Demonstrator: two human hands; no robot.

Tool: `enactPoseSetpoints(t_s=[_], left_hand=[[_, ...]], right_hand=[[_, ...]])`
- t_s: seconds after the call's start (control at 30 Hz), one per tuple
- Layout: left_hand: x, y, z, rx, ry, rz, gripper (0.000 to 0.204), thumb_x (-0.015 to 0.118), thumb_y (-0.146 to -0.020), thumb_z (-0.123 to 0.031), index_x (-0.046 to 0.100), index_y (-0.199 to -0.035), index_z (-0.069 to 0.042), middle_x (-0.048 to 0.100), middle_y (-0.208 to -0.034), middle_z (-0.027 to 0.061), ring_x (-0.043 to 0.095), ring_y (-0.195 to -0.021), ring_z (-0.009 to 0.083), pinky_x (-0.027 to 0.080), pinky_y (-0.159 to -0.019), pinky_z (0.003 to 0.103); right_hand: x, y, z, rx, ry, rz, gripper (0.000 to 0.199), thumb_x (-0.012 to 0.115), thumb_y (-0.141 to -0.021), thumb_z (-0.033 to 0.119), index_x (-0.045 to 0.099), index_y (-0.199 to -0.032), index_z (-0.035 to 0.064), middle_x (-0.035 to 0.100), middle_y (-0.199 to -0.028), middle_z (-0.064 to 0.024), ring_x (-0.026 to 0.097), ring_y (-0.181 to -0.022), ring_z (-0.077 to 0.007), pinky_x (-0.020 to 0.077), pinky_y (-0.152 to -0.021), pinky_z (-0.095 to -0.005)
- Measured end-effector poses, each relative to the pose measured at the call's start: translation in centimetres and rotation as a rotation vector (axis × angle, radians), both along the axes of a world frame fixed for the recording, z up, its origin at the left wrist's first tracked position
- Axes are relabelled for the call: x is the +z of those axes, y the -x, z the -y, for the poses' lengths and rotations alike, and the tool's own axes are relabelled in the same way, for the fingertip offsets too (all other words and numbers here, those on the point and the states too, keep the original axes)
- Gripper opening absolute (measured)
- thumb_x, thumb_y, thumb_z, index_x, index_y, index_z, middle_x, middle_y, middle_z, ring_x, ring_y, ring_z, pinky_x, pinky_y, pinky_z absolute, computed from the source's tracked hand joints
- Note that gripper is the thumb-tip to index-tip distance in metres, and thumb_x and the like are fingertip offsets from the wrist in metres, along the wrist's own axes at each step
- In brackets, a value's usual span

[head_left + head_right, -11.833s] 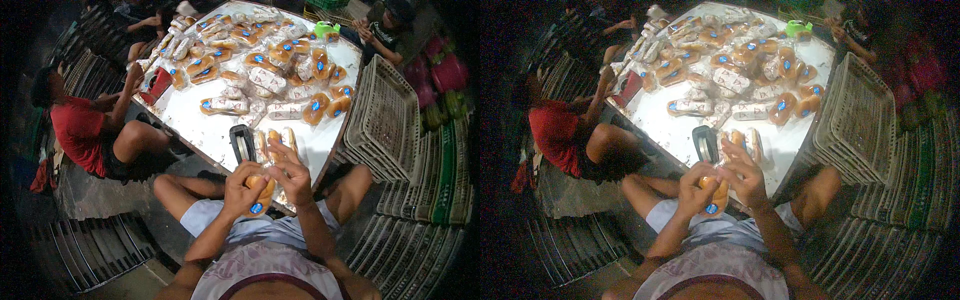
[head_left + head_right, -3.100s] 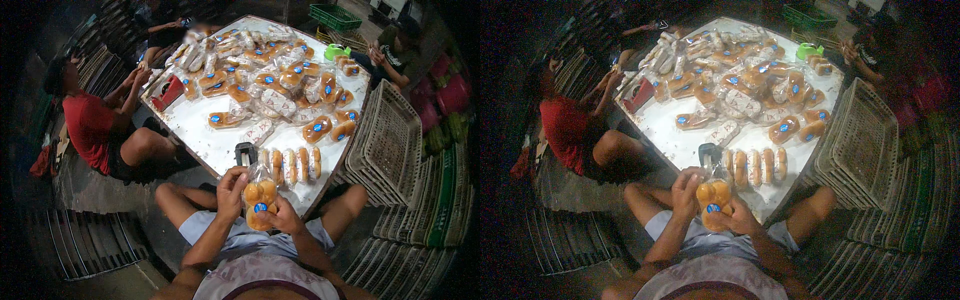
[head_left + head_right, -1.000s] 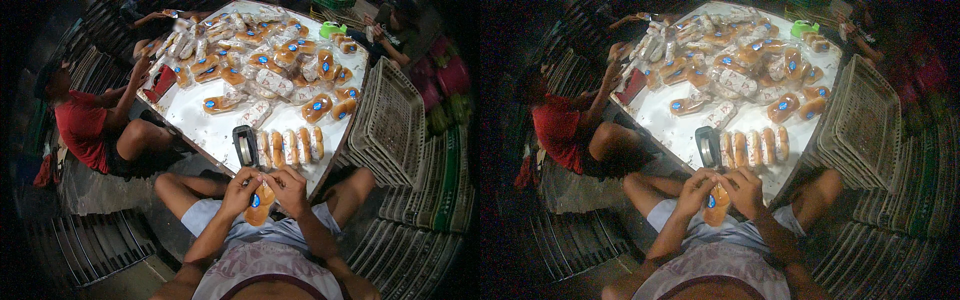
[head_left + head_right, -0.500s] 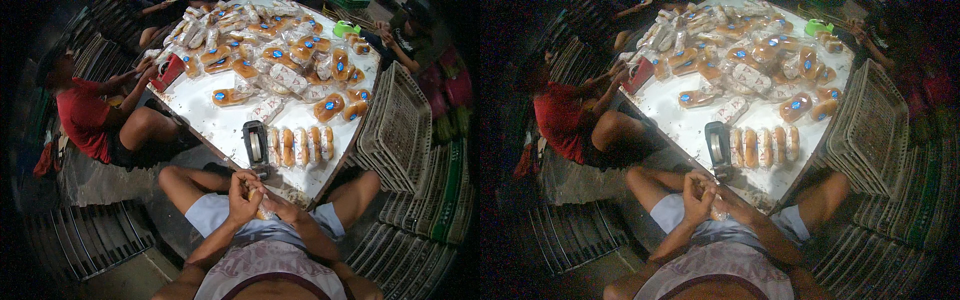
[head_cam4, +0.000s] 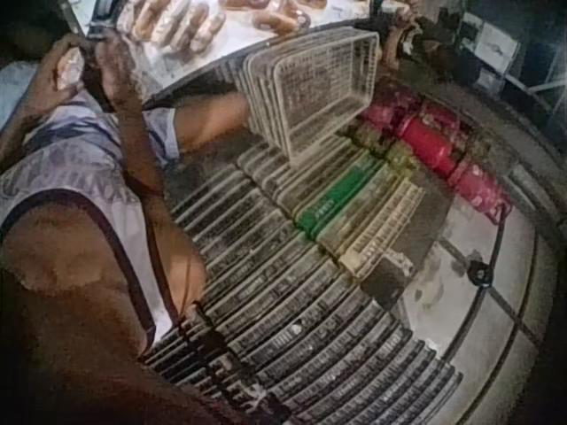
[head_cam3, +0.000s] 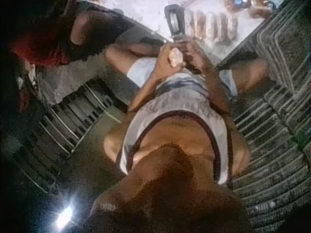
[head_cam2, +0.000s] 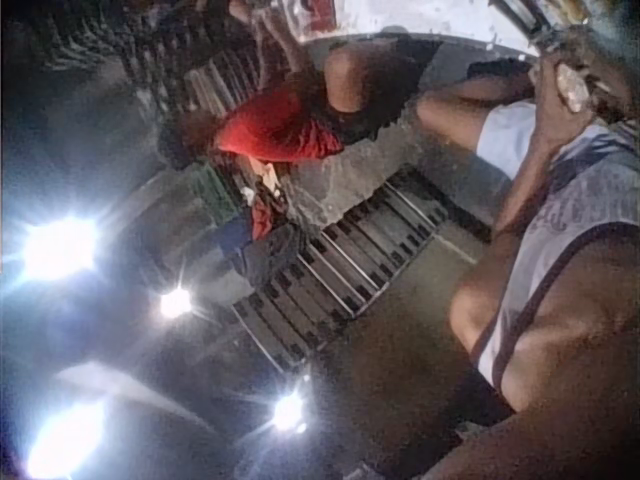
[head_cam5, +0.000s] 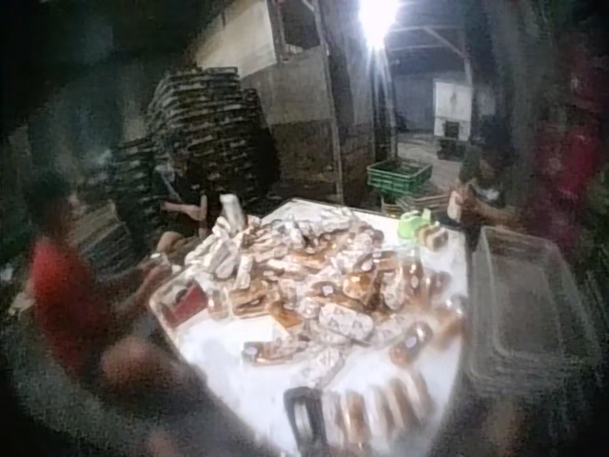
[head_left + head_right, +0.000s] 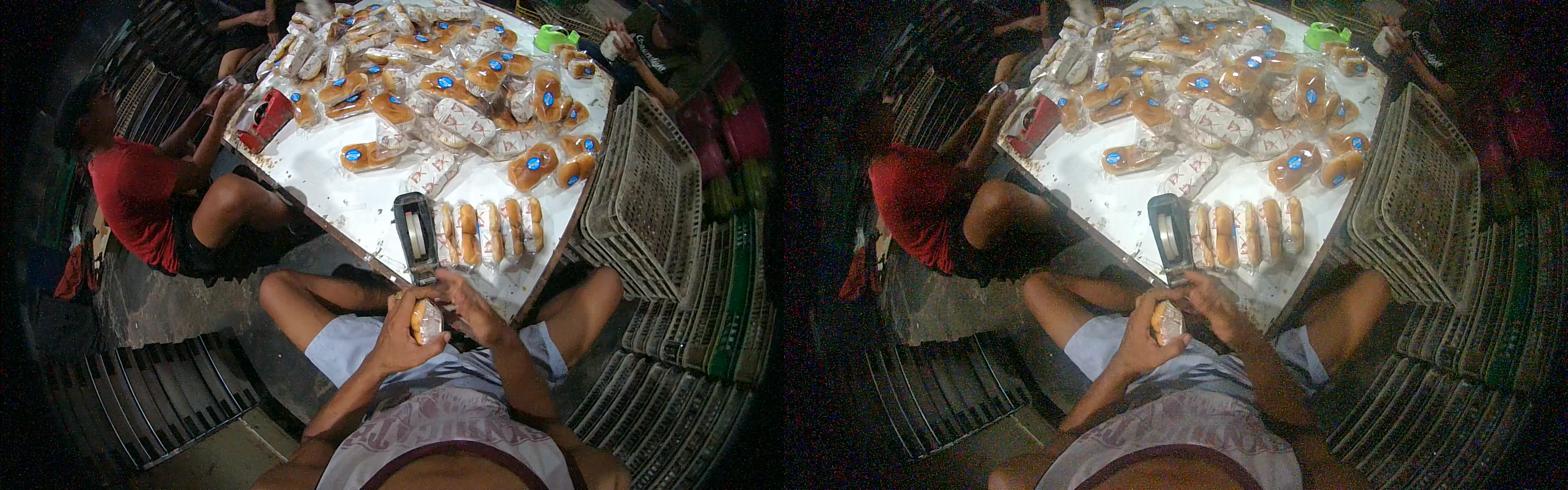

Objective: The person sits at a table and repeatedly places small bread rolls into clear plastic bags, seals them, and arranges the packaged rolls on the table. They also move stacks of plastic baskets and trays to organize the workspace.

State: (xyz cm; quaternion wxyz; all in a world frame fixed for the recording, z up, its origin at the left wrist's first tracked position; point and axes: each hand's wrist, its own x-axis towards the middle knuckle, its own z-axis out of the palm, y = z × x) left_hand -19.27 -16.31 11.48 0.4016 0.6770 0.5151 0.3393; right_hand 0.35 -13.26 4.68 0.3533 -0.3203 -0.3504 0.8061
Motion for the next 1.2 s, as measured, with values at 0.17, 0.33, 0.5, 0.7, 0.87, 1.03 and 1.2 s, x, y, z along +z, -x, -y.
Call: enactPoseSetpoints(t_s=[0.17,0.33,0.5,0.7,0.87,1.03,1.2], left_hand=[[-0.8,0.7,0.8,0.067,0.149,0.143,0.062,0.080,-0.071,-0.020,0.054,-0.126,-0.006,0.062,-0.113,0.0125,0.055,-0.107,0.0296,0.041,-0.097,0.040],[-0.6,1.1,0.6,0.049,0.095,0.116,0.060,0.080,-0.071,-0.019,0.054,-0.124,-0.007,0.062,-0.111,0.0123,0.055,-0.107,0.0297,0.041,-0.097,0.040],[0.5,0.5,0.4,-0.015,0.024,-0.020,0.060,0.079,-0.069,-0.016,0.056,-0.123,-0.007,0.060,-0.113,0.0129,0.057,-0.108,0.0300,0.043,-0.097,0.040],[0.2,0.0,0.9,-0.037,0.054,-0.001,0.059,0.080,-0.069,-0.016,0.057,-0.122,-0.008,0.061,-0.111,0.0124,0.057,-0.107,0.0311,0.043,-0.096,0.041],[-0.1,0.0,0.7,-0.081,0.024,-0.002,0.057,0.079,-0.073,-0.025,0.056,-0.123,-0.008,0.060,-0.114,0.0121,0.055,-0.102,0.0316,0.038,-0.093,0.040],[-0.3,0.5,0.9,-0.045,0.071,-0.004,0.056,0.079,-0.072,-0.021,0.056,-0.121,-0.008,0.061,-0.111,0.0124,0.056,-0.104,0.0320,0.039,-0.094,0.041],[-0.5,0.9,0.8,-0.010,0.091,-0.051,0.057,0.079,-0.069,-0.015,0.056,-0.121,-0.008,0.062,-0.112,0.0124,0.058,-0.106,0.0315,0.044,-0.096,0.042]], right_hand=[[-2.2,-1.2,-3.8,-0.349,-0.275,0.666,0.052,0.066,-0.098,0.029,0.048,-0.139,0.0035,0.061,-0.120,-0.0127,0.062,-0.098,-0.0190,0.0519,-0.084,-0.0329],[-3.0,1.1,-4.8,-0.221,-0.302,0.808,0.046,0.072,-0.093,0.035,0.063,-0.120,-0.0004,0.067,-0.104,-0.0153,0.065,-0.098,-0.0230,0.0525,-0.084,-0.0360],[-4.5,3.4,-4.5,-0.241,-0.443,0.818,0.041,0.073,-0.090,0.036,0.071,-0.105,-0.0017,0.069,-0.094,-0.0163,0.066,-0.085,-0.0280,0.0519,-0.079,-0.0385],[-4.0,4.1,-5.1,-0.140,-0.577,0.966,0.038,0.071,-0.088,0.037,0.074,-0.089,0.0000,0.069,-0.086,-0.0204,0.066,-0.080,-0.0334,0.0509,-0.074,-0.0410],[-4.5,4.3,-5.8,-0.138,-0.627,0.971,0.036,0.070,-0.088,0.036,0.074,-0.087,0.0002,0.069,-0.082,-0.0187,0.066,-0.077,-0.0318,0.0504,-0.071,-0.0411],[-3.9,4.3,-5.0,-0.250,-0.295,0.612,0.028,0.068,-0.093,0.026,0.071,-0.089,-0.0019,0.067,-0.078,-0.0092,0.059,-0.072,-0.0154,0.0476,-0.068,-0.0334],[-0.9,4.4,-2.5,-0.218,-0.370,0.600,0.024,0.069,-0.094,0.021,0.069,-0.087,-0.0018,0.066,-0.075,-0.0056,0.055,-0.067,-0.0121,0.0451,-0.062,-0.0322]])
